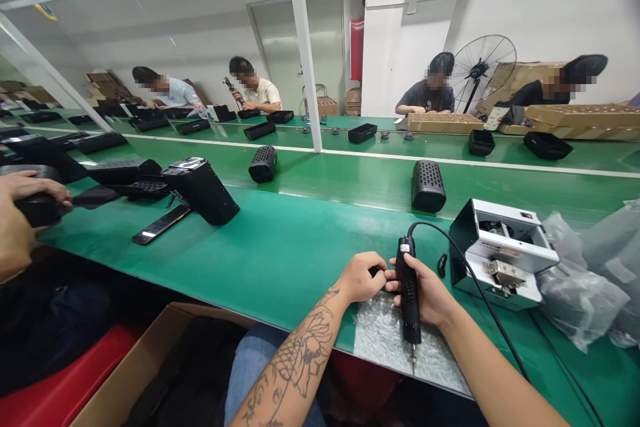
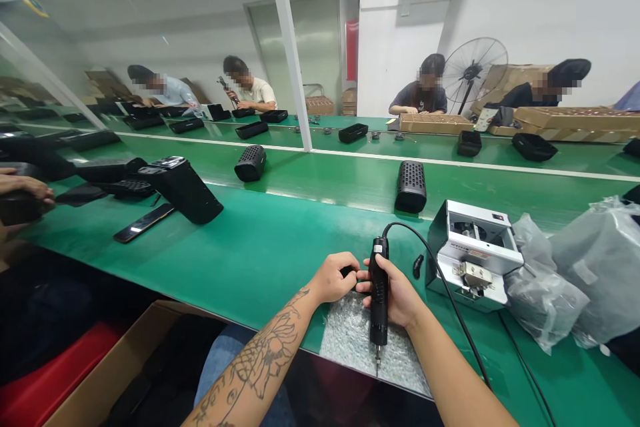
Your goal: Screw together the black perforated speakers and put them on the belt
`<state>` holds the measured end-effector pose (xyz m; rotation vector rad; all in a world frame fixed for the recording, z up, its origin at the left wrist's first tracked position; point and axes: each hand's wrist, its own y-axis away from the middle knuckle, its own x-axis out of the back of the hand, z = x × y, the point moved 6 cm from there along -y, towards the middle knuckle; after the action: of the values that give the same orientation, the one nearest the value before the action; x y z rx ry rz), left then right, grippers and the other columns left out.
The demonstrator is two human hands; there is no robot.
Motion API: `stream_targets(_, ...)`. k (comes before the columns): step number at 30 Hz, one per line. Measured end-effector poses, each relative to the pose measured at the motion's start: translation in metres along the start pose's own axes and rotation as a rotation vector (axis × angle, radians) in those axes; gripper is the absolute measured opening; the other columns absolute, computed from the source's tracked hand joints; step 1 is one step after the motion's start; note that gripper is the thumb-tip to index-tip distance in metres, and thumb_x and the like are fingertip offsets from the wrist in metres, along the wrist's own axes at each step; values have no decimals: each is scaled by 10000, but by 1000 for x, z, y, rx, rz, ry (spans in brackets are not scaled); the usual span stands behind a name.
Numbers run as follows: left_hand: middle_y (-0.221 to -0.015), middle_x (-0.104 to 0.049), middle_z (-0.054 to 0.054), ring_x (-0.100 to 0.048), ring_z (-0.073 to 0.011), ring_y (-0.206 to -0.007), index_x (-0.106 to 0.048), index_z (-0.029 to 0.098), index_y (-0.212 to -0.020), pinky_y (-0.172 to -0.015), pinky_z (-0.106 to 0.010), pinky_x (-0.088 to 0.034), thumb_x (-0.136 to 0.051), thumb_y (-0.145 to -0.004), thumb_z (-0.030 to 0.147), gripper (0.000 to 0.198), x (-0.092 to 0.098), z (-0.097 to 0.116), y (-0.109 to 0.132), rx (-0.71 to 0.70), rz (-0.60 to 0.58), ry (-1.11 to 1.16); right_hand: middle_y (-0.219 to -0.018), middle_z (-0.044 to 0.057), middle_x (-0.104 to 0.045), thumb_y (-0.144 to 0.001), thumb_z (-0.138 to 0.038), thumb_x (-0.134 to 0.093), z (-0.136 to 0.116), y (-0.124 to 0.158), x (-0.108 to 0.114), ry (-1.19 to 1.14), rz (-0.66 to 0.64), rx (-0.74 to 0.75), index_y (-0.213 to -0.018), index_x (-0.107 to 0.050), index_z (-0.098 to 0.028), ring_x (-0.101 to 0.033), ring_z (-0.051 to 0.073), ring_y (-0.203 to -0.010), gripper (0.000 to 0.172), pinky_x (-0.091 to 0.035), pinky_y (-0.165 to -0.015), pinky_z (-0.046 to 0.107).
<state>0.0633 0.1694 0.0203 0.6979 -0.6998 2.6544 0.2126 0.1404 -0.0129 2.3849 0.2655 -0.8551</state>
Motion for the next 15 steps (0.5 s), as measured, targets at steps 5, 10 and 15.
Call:
stream_targets(5,-844,-723,-23,-643,-154,-781,-720,169,-808,-752,-267,-480,-580,-759,77,175,0,1,0,0,4,-4,-1006,118,-772,-1006,-462,-590,-1,0,-1,2,-3,-4,-1180,-631,-177,-744,213,-723,336,-601,-507,330)
stream_targets(10,-853,-729,-22,-649,-155,-796,-729,173,-819,-762,-264,-483,-579,-767,79,184,0,0,0,4,1,-7,-952,97,-759,-1006,-465,-589,-1,1,-2,3,0,-4,-1178,-632,-177,-735,205,-716,338,-602,-513,324)
stream_targets(15,-849,-732,-25,-652,-157,-793,-730,170,-814,-764,-269,-486,-588,-767,88,171,1,1,-1,-2,-1,-10,-939,94,-754,-1009,-463,-582,-1,2,-3,6,5,-8,-1172,-632,-179,-727,201,-706,332,-598,-508,320)
